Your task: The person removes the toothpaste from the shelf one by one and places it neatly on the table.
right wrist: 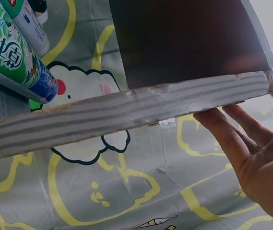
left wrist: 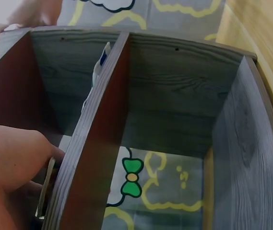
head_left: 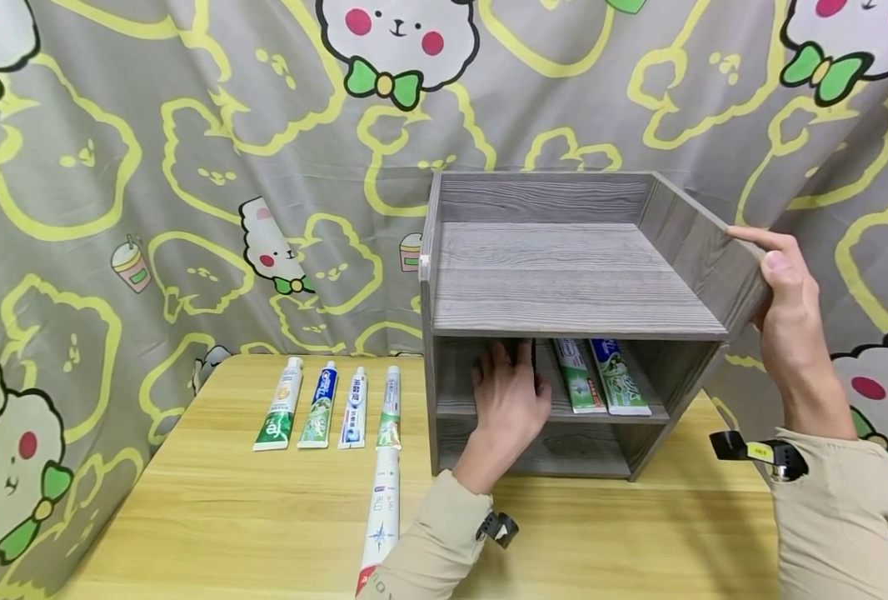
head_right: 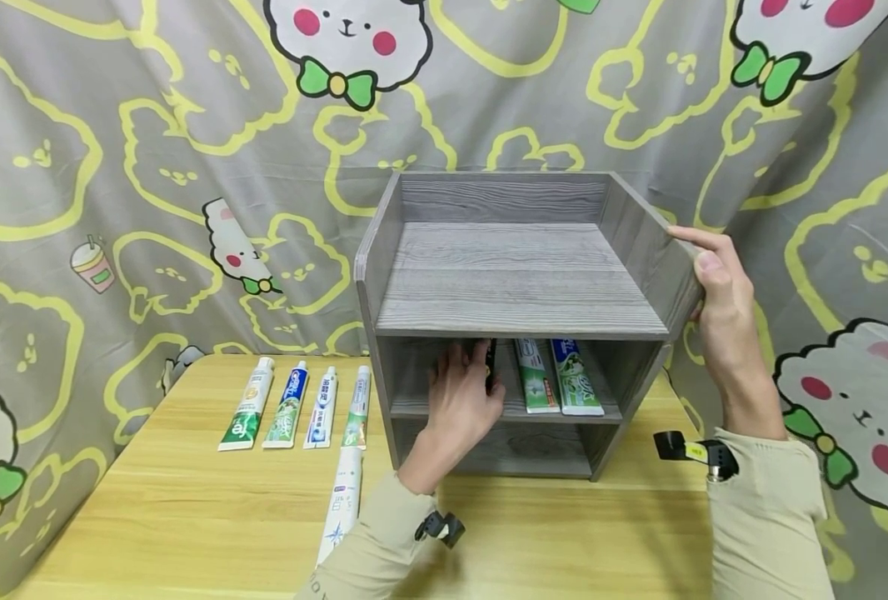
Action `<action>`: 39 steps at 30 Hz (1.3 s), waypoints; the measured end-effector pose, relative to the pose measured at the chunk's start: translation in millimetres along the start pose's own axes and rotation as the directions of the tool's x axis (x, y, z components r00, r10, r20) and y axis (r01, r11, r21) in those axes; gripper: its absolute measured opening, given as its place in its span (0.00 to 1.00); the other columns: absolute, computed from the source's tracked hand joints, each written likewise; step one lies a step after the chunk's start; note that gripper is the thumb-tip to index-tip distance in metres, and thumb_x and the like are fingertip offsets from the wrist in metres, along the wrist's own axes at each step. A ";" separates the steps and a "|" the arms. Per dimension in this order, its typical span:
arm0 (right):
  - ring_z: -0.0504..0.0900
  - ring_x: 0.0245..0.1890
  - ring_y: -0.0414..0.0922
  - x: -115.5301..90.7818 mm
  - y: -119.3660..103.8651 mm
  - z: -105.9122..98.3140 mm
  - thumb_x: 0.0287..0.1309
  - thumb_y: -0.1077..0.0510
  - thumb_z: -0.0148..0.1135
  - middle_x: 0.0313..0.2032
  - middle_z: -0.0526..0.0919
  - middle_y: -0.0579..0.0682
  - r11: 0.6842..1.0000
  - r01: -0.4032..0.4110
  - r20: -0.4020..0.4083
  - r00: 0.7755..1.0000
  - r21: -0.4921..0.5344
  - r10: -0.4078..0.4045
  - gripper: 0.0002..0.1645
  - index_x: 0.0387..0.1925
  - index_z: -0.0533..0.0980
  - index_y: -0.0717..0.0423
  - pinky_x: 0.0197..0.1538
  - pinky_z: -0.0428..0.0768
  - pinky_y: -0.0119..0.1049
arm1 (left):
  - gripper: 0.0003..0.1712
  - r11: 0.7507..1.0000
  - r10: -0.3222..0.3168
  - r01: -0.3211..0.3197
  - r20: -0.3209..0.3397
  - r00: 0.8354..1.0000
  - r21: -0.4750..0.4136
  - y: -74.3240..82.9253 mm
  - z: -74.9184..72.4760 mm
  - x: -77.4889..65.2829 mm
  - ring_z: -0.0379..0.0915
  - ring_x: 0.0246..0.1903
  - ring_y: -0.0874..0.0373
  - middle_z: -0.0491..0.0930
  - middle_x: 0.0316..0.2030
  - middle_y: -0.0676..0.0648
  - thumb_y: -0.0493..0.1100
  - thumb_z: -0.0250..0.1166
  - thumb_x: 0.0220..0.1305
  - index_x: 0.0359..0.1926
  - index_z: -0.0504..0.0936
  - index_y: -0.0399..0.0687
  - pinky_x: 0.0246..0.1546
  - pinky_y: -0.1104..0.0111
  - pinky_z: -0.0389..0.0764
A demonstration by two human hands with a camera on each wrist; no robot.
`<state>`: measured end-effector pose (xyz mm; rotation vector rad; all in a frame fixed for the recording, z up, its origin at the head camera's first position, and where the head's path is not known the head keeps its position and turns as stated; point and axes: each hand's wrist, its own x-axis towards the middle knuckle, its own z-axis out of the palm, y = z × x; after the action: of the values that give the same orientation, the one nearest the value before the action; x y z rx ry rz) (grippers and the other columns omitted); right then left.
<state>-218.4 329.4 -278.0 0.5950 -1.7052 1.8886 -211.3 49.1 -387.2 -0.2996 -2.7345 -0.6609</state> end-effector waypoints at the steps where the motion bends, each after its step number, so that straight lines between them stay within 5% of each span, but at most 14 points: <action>1: 0.75 0.37 0.48 0.1 -0.2 0.0 0.73 0.55 0.47 0.52 0.73 0.56 1.000 -0.001 0.000 1.000 0.002 0.001 0.26 0.66 0.73 0.58 0.31 0.78 0.29 | 0.32 1.000 0.004 -0.004 0.000 1.000 -0.010 -0.5 -0.1 0.6 0.62 0.69 0.30 0.64 0.70 0.28 0.50 0.59 0.74 0.76 0.67 0.51 0.66 0.40 0.67; 13: 0.74 0.37 0.47 0.2 -1.3 1.2 0.73 0.54 0.48 0.52 0.73 0.56 1.000 -0.007 -0.005 1.000 0.010 0.007 0.25 0.66 0.74 0.58 0.31 0.78 0.29 | 0.31 0.991 0.017 -0.013 0.030 0.999 -0.131 -9.6 -1.1 0.3 0.58 0.70 0.28 0.61 0.71 0.24 0.43 0.58 0.75 0.76 0.66 0.48 0.68 0.40 0.64; 18: 0.74 0.38 0.48 0.4 -1.9 1.4 0.73 0.54 0.48 0.53 0.72 0.56 1.000 -0.003 -0.003 1.000 -0.002 0.003 0.26 0.66 0.74 0.58 0.32 0.78 0.30 | 0.30 0.983 0.056 -0.063 -0.050 0.997 -0.174 -15.4 -2.4 -1.6 0.67 0.66 0.34 0.70 0.66 0.28 0.40 0.59 0.72 0.73 0.69 0.42 0.66 0.45 0.70; 25: 0.74 0.39 0.48 0.4 -1.7 0.8 0.73 0.54 0.48 0.53 0.72 0.56 1.000 0.002 -0.003 1.000 0.005 -0.002 0.25 0.66 0.74 0.58 0.32 0.77 0.30 | 0.29 0.978 0.105 -0.139 -0.205 0.973 -0.157 -20.8 -2.7 -6.1 0.78 0.47 0.41 0.76 0.50 0.36 0.38 0.64 0.66 0.68 0.74 0.42 0.38 0.57 0.86; 31: 0.75 0.38 0.48 0.2 -1.2 0.6 0.73 0.54 0.48 0.52 0.73 0.56 1.000 -0.003 -0.014 1.000 0.005 0.003 0.25 0.66 0.74 0.58 0.31 0.78 0.30 | 0.28 0.936 0.108 -0.172 -0.217 0.970 -0.306 -23.9 -10.3 -10.3 0.73 0.29 0.53 0.76 0.51 0.36 0.37 0.59 0.69 0.69 0.73 0.42 0.27 0.65 0.80; 39: 0.75 0.36 0.47 0.0 -1.5 0.7 0.73 0.54 0.48 0.51 0.74 0.56 1.000 -0.003 -0.006 1.000 -0.001 0.003 0.26 0.66 0.74 0.58 0.30 0.78 0.29 | 0.30 0.889 0.123 -0.221 -0.257 0.959 -0.400 -28.5 -19.9 -18.0 0.79 0.35 0.52 0.79 0.52 0.38 0.35 0.59 0.68 0.71 0.72 0.42 0.34 0.64 0.84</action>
<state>-217.4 328.8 -276.8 0.5863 -1.7036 1.8894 -197.3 12.6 -388.2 -0.5259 -2.2921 -1.1636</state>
